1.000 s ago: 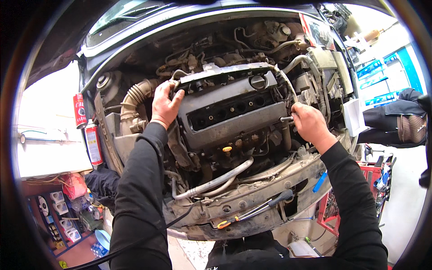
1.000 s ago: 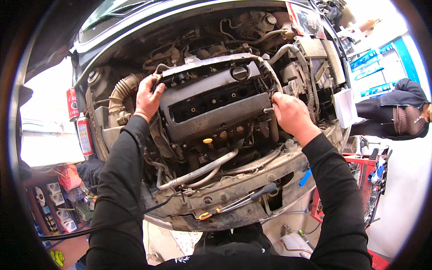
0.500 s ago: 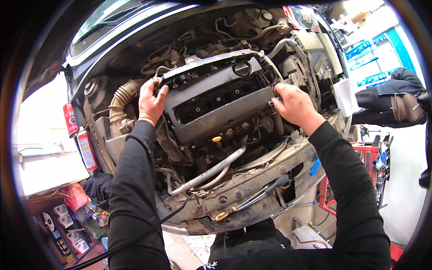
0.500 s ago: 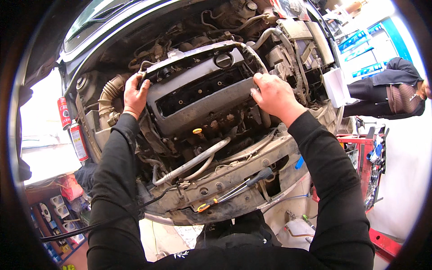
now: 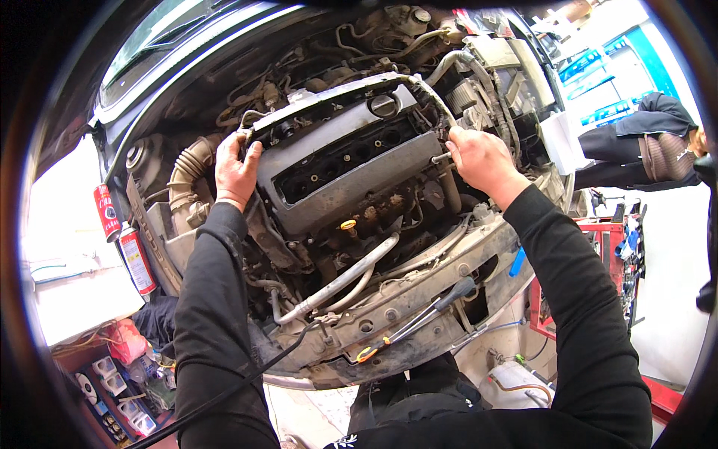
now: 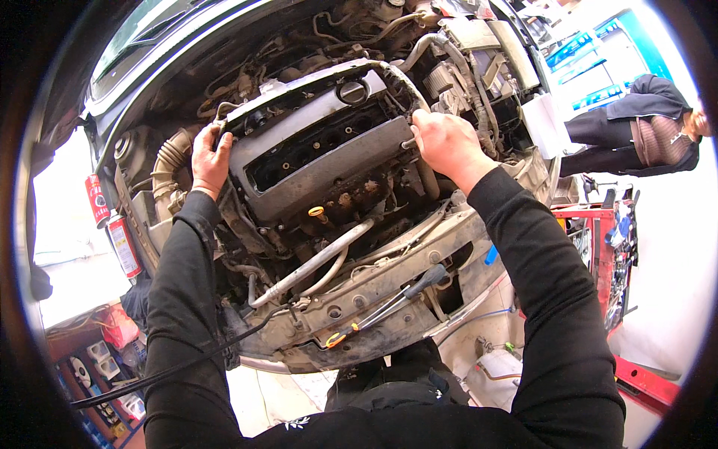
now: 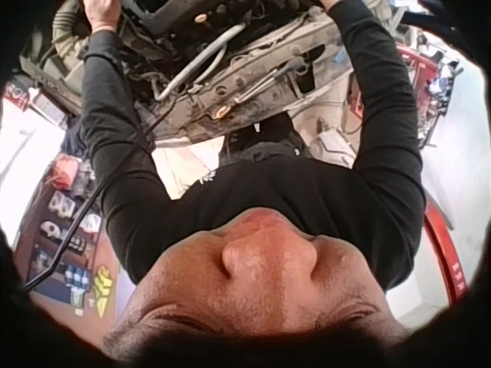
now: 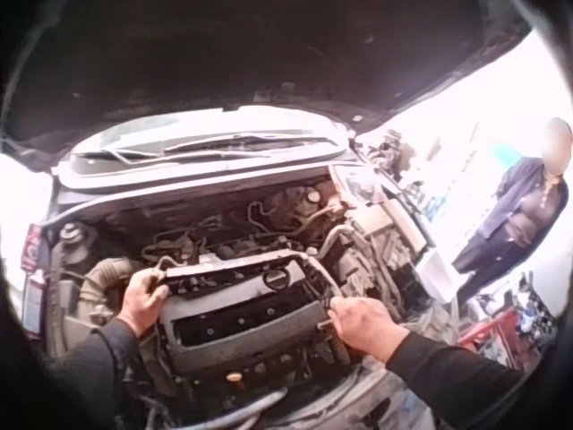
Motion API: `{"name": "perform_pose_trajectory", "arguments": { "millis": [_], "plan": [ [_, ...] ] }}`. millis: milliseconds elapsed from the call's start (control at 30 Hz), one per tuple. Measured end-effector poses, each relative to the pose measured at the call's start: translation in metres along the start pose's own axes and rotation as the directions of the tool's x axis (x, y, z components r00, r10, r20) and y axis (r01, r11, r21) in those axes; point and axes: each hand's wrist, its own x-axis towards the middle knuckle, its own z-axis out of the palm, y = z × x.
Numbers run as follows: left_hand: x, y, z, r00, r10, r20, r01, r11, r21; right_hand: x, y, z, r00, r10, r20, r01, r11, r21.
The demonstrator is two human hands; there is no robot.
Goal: The person removes a valve cover from a car engine, then installs a new valve cover and secures it with bolts using a socket wrench. The person works under the hood of a car in a garage.
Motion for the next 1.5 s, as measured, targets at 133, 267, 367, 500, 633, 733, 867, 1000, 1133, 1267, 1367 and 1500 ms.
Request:
{"name": "perform_pose_trajectory", "arguments": {
  "millis": [133,267,367,500,633,733,867,1000,1133,1267,1367,1500],
  "plan": [
    [0.000,0.003,0.000,1.000,-0.018,-0.012,0.017,0.999,-0.029,0.002,-0.002,0.001,0.936,-0.220,-0.275,0.275,0.944,0.182],
    [0.000,0.004,0.001,1.000,-0.018,-0.025,0.017,1.000,-0.004,-0.002,-0.006,-0.001,0.998,0.057,0.017,-0.058,0.998,0.038],
    [0.000,0.002,0.001,0.999,-0.030,-0.017,0.029,0.999,-0.028,0.000,-0.004,-0.004,1.000,0.010,0.002,-0.010,0.991,0.131],
    [0.000,0.001,0.001,0.999,-0.044,-0.010,0.044,0.998,-0.038,0.003,-0.003,0.000,0.996,-0.061,-0.069,0.074,0.975,0.207],
    [0.000,0.004,0.001,0.999,-0.042,-0.018,0.042,0.999,-0.008,0.001,-0.002,0.003,0.999,0.046,0.028,-0.049,0.991,0.123],
    [0.001,0.006,-0.001,0.999,-0.028,-0.027,0.028,1.000,-0.003,0.000,0.000,-0.007,0.999,0.022,-0.042,-0.014,0.981,0.193],
    [0.001,0.003,-0.001,0.999,-0.029,-0.016,0.029,0.999,-0.033,-0.036,0.014,-0.044,0.980,0.111,-0.167,-0.041,0.927,0.372],
    [0.002,-0.005,0.001,1.000,-0.019,-0.015,0.019,1.000,0.010,-0.134,0.044,-0.091,0.861,0.506,-0.054,-0.358,0.677,0.643],
    [0.004,-0.013,-0.003,0.981,-0.079,0.180,0.108,0.981,-0.160,-0.251,0.099,-0.127,0.606,0.778,0.167,-0.485,0.195,0.852],
    [-0.009,-0.011,-0.026,0.899,-0.361,0.246,0.424,0.859,-0.286,-0.321,0.146,-0.117,0.443,0.846,0.297,-0.496,-0.045,0.867],
    [-0.044,0.014,-0.066,0.992,0.123,0.008,-0.121,0.968,0.221,-0.332,0.176,-0.082,0.385,0.832,0.399,-0.485,-0.186,0.855],
    [-0.147,0.098,-0.134,0.997,-0.076,-0.022,0.077,0.995,0.070,-0.306,0.220,-0.027,0.410,0.725,0.554,-0.569,-0.271,0.776]
  ]
}}
